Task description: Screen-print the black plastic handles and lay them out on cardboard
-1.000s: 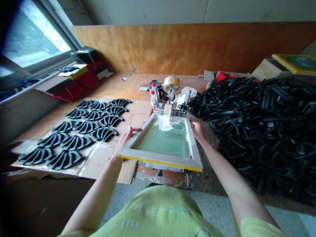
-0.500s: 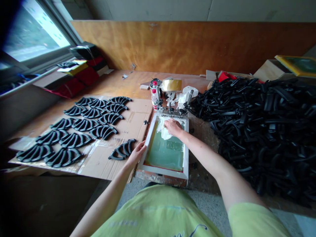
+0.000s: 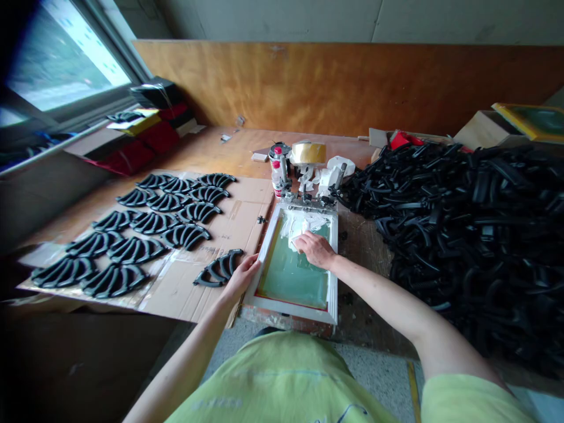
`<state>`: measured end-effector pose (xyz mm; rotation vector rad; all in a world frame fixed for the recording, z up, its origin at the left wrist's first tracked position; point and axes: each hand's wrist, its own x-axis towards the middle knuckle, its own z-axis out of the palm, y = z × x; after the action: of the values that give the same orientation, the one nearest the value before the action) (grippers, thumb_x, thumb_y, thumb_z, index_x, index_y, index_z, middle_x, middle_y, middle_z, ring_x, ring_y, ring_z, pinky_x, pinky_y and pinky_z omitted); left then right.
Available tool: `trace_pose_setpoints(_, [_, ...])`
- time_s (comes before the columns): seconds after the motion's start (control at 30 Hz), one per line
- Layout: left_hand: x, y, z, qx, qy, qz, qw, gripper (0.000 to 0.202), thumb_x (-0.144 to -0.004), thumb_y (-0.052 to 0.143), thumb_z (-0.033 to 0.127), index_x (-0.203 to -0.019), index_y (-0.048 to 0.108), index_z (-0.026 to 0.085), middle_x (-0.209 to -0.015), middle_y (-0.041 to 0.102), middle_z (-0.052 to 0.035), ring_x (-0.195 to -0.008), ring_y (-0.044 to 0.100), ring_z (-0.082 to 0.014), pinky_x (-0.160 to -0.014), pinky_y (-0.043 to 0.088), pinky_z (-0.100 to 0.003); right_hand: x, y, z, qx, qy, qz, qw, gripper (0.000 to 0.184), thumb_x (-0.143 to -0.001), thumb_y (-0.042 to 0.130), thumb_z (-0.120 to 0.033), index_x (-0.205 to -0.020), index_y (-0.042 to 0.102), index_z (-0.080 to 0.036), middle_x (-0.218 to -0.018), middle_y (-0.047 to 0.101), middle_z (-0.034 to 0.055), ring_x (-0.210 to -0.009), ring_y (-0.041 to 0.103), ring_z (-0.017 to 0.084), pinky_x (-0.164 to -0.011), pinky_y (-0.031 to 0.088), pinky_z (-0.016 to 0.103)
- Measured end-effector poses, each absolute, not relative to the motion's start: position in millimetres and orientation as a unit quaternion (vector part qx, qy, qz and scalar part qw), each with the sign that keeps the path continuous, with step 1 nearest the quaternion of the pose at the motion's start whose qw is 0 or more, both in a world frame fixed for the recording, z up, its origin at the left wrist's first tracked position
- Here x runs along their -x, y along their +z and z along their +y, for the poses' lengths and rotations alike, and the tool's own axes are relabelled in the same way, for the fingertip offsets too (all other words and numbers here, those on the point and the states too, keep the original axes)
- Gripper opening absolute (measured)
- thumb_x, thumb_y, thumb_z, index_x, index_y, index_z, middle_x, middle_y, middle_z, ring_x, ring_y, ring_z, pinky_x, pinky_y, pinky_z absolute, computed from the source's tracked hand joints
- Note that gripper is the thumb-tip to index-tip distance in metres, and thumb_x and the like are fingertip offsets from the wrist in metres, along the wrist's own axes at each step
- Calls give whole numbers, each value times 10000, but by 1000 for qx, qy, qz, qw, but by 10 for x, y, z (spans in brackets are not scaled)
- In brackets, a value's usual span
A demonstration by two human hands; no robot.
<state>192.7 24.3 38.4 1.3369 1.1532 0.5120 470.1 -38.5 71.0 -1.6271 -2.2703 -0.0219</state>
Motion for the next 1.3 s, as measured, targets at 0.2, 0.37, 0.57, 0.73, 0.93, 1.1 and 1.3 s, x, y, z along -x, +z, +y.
trace_pose_setpoints(0.2, [-1909,647,242,-567,201,499,624,727,-737,664,548,-1329,534,148,-848,700,-48,-698,628,-157,-618,474,-236,-4906,905,-19,630,49,-737,243,260,-863,630,-211,-1121,647,-233,-926,643,24,-820,589,171,-715,437,275])
trace_pose_setpoints(0.37, [-1901,1181,285,-556,211,455,663,718,-744,677,558,-1344,535,190,-857,697,-25,-643,600,-123,-567,454,-209,-5168,1241,442,756,17,-614,226,568,-836,688,-325,-1364,516,-206,-986,611,67,-828,587,165,-739,418,270])
trace_pose_setpoints(0.57, [-2288,1814,511,-553,388,357,645,520,-784,614,584,-1073,679,157,-1091,679,-68,-832,640,-157,-655,502,-228,-5888,1312,38,827,-70,-449,332,372,-939,489,-301,-1282,537,-165,-1031,628,106,-881,556,192,-789,407,326])
trace_pose_setpoints(0.73, [-2627,1944,682,-530,433,319,656,463,-858,521,557,-1124,600,185,-925,694,-67,-739,646,-134,-588,503,-216,-5729,679,-425,827,46,-472,302,71,-839,619,-217,-881,659,-176,-772,657,68,-710,542,178,-683,419,310])
trace_pose_setpoints(0.93, [-2692,1241,135,-440,262,411,754,459,-845,586,529,-1117,583,159,-977,709,-105,-709,660,-141,-537,500,-215,-4861,348,-587,734,59,-620,272,69,-835,654,-199,-904,650,-192,-931,658,64,-916,565,217,-842,445,362])
trace_pose_setpoints(1.1, [-2513,730,-275,-343,157,452,808,413,-900,507,510,-1025,631,136,-982,718,-126,-693,657,-143,-502,484,-203,-4248,547,-823,631,54,-728,265,153,-924,552,-256,-1032,653,-217,-950,653,49,-975,554,200,-867,448,339])
trace_pose_setpoints(1.3, [-1361,240,129,-311,289,647,633,472,-964,321,450,-785,615,127,-684,679,-69,-522,579,-111,-470,466,-188,-5025,529,-1594,832,134,-537,41,294,-900,522,-166,-1156,612,-278,-1145,652,54,-1056,583,177,-860,447,284])
